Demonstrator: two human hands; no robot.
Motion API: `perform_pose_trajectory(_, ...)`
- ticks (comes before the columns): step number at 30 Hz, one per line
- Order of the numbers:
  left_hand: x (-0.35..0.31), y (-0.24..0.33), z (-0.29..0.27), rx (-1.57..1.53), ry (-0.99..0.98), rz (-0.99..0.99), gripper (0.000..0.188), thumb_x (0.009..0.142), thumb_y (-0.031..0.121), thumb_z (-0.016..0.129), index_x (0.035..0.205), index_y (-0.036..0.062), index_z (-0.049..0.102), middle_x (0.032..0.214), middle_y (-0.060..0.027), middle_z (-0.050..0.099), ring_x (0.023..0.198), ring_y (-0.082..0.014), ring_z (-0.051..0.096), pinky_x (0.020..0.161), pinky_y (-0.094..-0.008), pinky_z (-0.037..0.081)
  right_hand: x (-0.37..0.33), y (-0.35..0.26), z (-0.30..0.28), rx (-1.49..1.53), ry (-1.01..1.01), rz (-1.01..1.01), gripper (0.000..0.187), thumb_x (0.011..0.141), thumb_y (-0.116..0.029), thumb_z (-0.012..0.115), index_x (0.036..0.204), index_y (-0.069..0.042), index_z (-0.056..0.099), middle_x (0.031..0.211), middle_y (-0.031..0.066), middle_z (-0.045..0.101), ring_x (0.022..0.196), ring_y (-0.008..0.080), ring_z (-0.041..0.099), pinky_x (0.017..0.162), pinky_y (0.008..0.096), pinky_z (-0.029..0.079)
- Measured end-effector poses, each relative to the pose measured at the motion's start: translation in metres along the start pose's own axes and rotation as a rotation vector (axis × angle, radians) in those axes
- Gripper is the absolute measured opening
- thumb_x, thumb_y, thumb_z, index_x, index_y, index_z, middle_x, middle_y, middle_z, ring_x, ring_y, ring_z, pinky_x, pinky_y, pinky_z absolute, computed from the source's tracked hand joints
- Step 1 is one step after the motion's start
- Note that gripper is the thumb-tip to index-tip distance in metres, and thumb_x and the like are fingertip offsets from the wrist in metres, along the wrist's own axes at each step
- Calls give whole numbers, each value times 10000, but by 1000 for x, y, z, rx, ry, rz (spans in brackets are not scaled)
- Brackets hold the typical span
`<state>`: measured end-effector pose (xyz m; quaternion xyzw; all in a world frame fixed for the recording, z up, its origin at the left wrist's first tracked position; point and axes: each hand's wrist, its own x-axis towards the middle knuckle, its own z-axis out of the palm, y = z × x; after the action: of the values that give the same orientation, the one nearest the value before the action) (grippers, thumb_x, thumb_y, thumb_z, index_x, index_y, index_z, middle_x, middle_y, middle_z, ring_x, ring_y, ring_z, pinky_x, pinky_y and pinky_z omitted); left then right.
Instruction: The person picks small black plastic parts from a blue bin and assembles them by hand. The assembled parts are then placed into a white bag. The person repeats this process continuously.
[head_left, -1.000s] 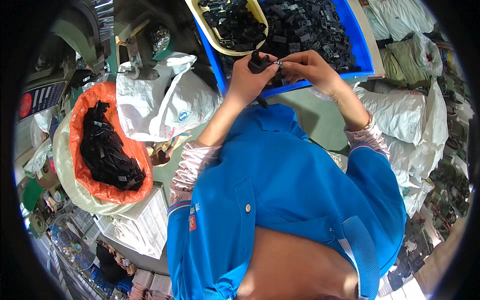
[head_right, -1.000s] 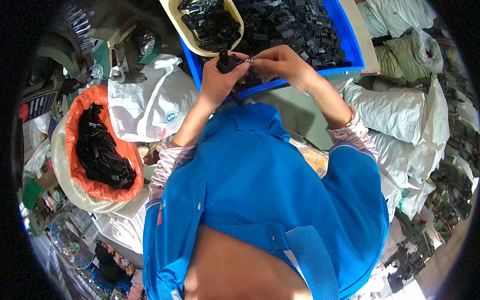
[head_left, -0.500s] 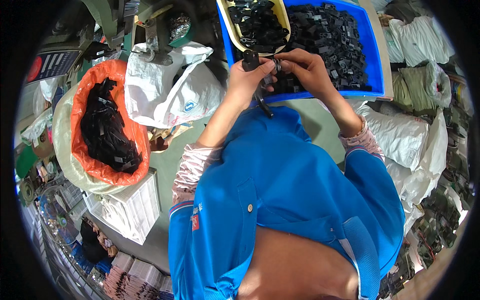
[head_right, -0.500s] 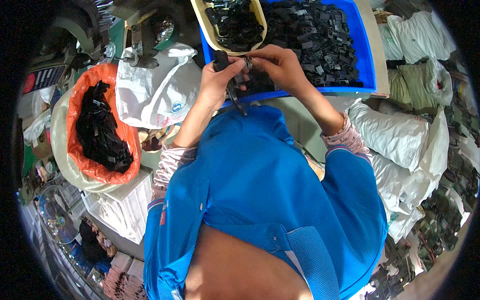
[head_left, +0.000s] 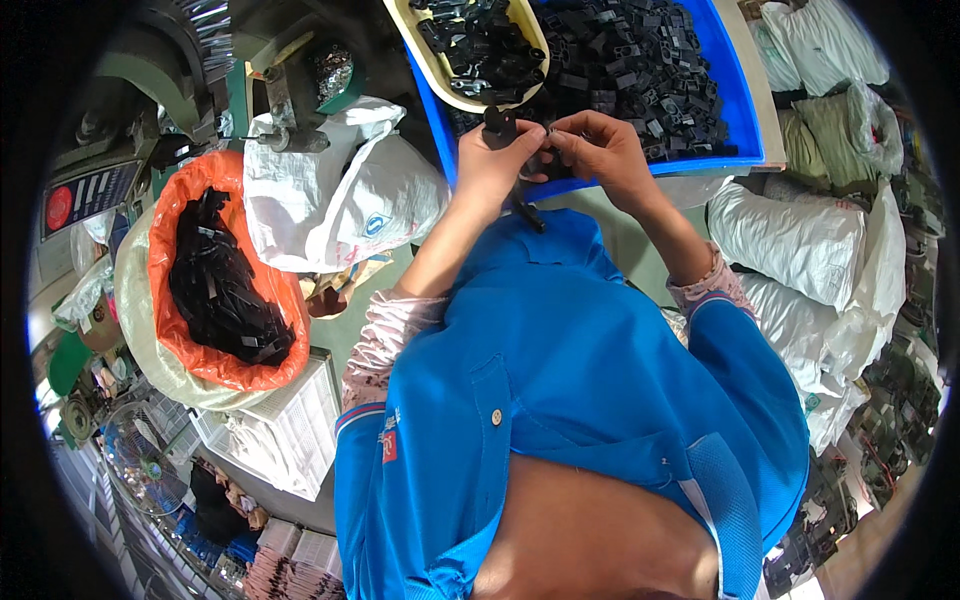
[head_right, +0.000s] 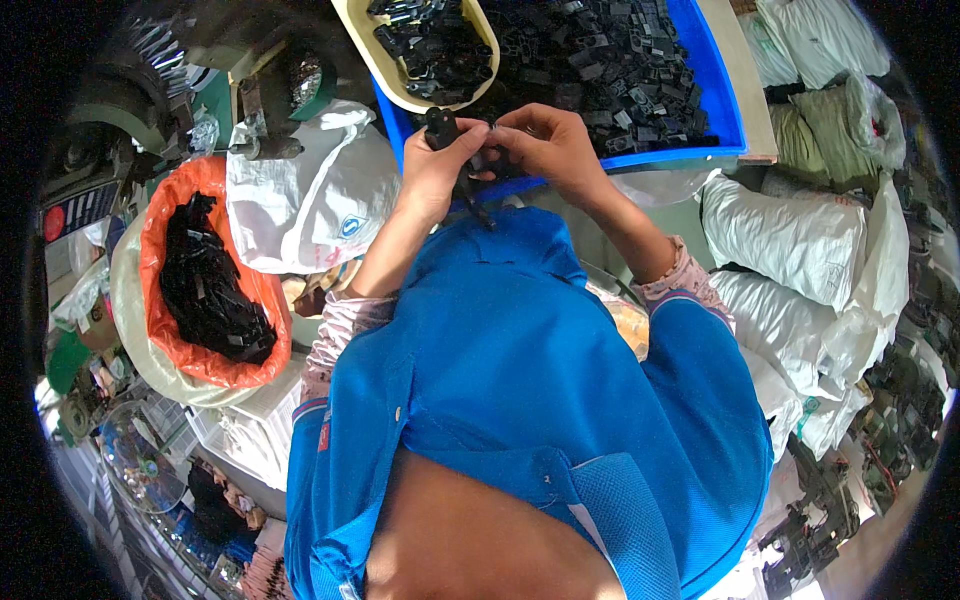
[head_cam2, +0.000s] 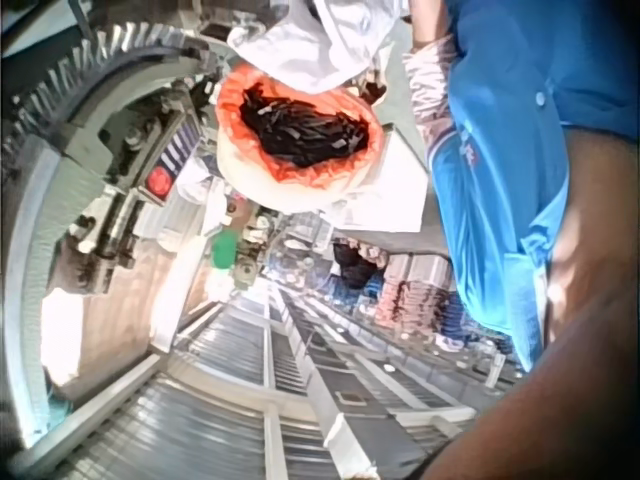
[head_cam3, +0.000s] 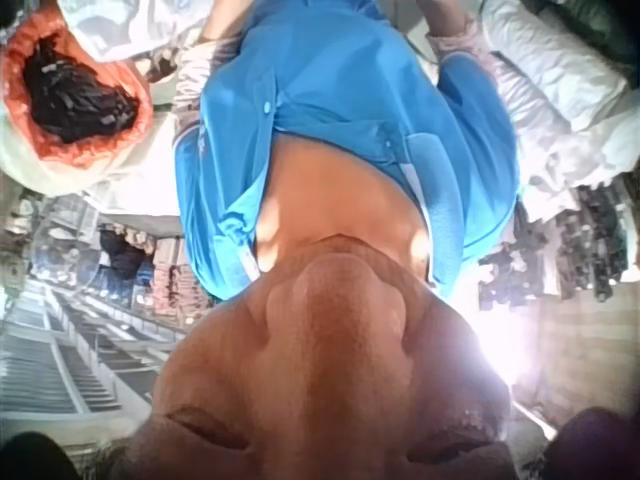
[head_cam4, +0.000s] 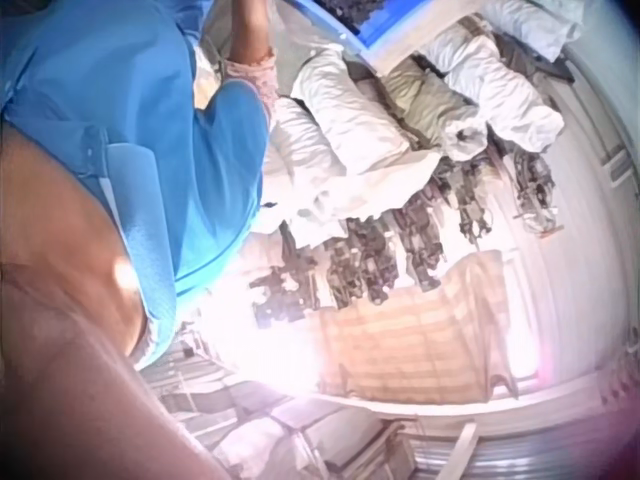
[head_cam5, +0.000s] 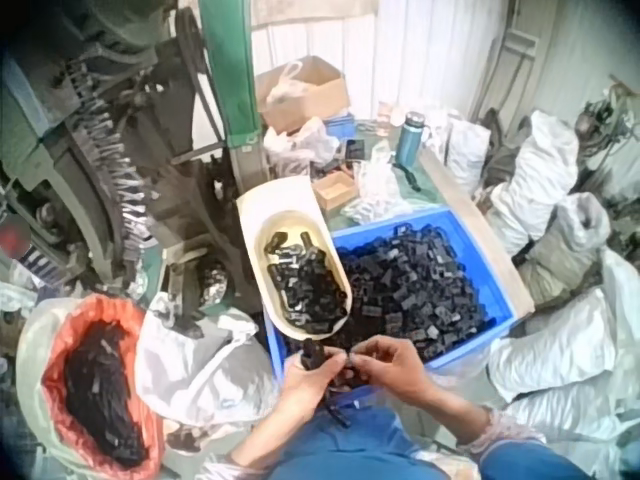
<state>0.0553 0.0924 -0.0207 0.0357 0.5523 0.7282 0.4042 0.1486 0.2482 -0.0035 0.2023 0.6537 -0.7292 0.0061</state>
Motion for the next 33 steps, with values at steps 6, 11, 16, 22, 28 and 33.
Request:
perform_pose_trajectory(6,-1,-2,5,-69,3,-48,150,895,130,685,967,-1,670,837,-77,681,728,-150,671,558,-284,580,4,21,5,-97,128,-313,212,911,-159,679,1033,14,681,828,42,680,725,82,607,627,217,496)
perform_pose_trajectory(11,-11,2,5,172,-20,53,165,878,102,697,968,-28,653,842,-87,683,718,-143,668,591,-273,573,-3,21,-2,147,2,10,269,879,-191,715,1047,17,681,863,61,690,719,92,611,593,215,478)
perform_pose_trajectory(16,-12,-8,10,264,-1,87,171,886,113,686,983,-25,664,833,-84,683,729,-130,657,589,-270,564,-7,27,-4,222,48,50,262,871,-156,715,1061,21,680,864,63,691,724,95,606,605,221,480)
perform_pose_trajectory(22,16,-12,25,-51,-15,-238,217,885,203,705,944,-1,663,808,-88,679,681,-175,657,520,-309,568,-13,29,-28,18,104,-109,249,880,-93,686,1105,13,680,902,70,697,759,98,616,658,236,502)
perform_pose_trajectory(28,32,-27,49,-104,-65,-317,241,873,214,713,966,1,650,854,-111,668,740,-203,667,557,-347,584,-7,26,-84,-458,253,-273,186,867,-69,661,1042,-7,679,946,78,701,839,139,645,732,296,514)
perform_pose_trajectory(33,43,-29,52,-129,-81,-382,249,868,227,719,966,7,656,857,-112,670,750,-211,667,590,-363,586,8,28,-115,-1005,476,-669,156,859,-101,681,985,-8,687,860,97,690,807,131,648,710,294,503)
